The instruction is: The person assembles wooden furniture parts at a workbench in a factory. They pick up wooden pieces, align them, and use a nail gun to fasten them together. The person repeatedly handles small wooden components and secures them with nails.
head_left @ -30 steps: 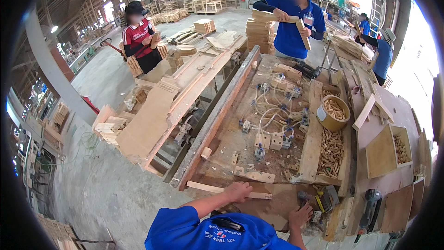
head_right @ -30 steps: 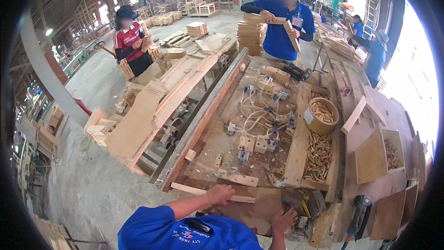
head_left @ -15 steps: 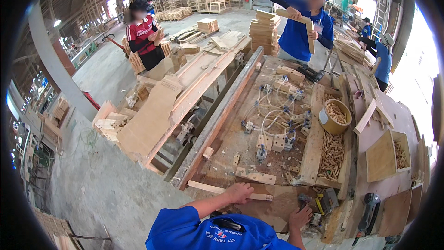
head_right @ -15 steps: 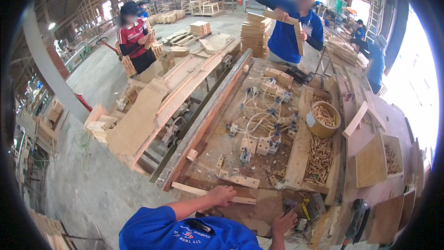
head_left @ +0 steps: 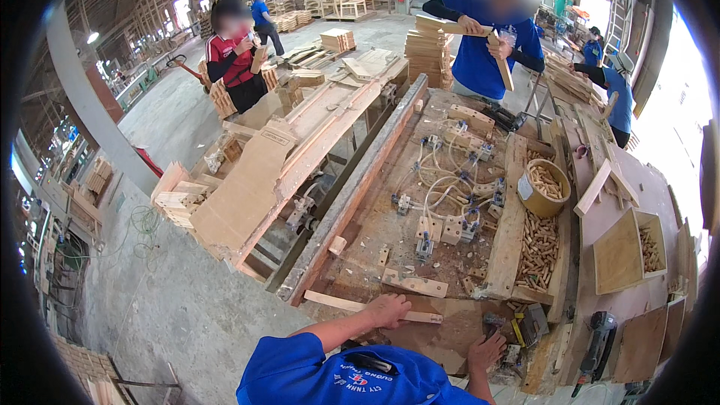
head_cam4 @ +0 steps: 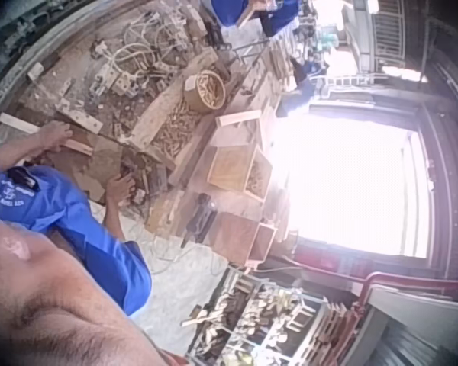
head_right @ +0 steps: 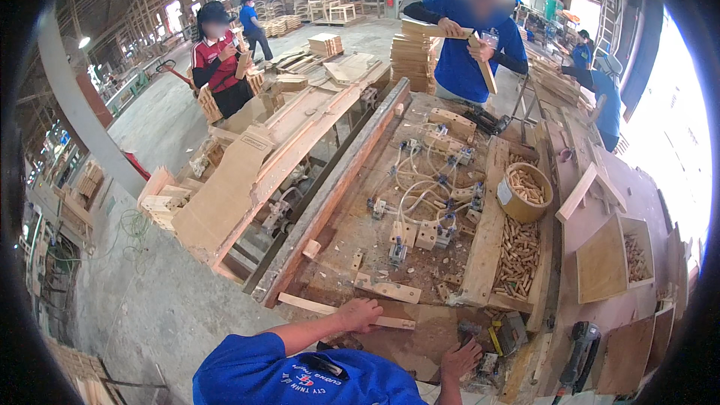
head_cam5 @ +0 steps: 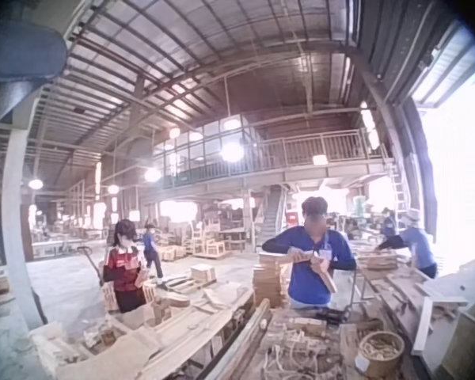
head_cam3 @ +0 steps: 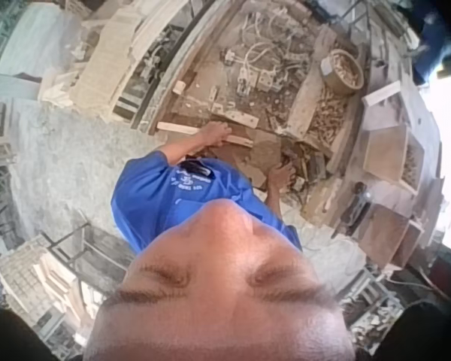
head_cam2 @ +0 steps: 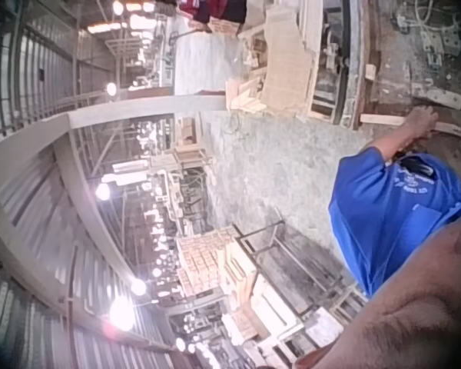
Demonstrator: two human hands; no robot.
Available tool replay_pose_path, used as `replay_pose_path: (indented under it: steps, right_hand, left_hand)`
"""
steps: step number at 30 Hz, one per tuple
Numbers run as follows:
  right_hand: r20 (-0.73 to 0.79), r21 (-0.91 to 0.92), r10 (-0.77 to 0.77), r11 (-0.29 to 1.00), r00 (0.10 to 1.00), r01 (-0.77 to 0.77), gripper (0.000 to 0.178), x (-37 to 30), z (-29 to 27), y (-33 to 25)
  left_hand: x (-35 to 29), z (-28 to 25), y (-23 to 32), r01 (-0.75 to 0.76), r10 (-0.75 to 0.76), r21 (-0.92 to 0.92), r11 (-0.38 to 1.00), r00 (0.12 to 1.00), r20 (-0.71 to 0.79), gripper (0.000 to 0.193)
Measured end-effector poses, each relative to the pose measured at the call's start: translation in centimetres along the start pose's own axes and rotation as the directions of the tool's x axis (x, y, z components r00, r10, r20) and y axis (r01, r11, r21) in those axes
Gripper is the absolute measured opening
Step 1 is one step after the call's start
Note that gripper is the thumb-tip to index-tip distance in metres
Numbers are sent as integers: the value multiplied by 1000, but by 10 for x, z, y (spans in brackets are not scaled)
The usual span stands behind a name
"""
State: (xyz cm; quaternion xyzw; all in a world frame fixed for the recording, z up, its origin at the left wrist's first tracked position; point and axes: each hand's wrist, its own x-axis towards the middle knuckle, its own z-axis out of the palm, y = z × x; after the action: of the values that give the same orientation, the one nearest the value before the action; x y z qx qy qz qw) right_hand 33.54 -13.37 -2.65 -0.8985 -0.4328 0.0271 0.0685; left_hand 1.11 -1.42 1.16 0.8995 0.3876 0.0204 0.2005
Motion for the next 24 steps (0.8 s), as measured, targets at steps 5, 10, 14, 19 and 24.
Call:
replay_pose_path:
  steps: [5, 10, 14, 19, 24]
  right_hand:
    - [5, 13, -3, 1000, 1000, 3, 54, 0, 0, -3]
    - [-29, 11, -15, 1000, 999, 15, 55, 1, 5, 3]
    - [-10, 13, -5, 1000, 1000, 5, 56, 0, 4, 1]
    - [16, 34, 8, 999, 1000, -9, 56, 1, -1, -1]
    - [14, 37, 7, 999, 1000, -7, 57, 0, -3, -3]
  left_hand:
    - [-2, 1, 0, -17, 18, 27, 999, 998, -64, 50]
    - [-1, 0, 2, -18, 19, 26, 1000, 998, -67, 50]
    - [-2, 1, 0, -16, 17, 16, 1000, 998, -67, 50]
    - [-2, 2, 0, -8, 8, 5, 1000, 998, -58, 49]
    - [-1, 3, 1, 7, -7, -3, 1000, 999, -40, 50]
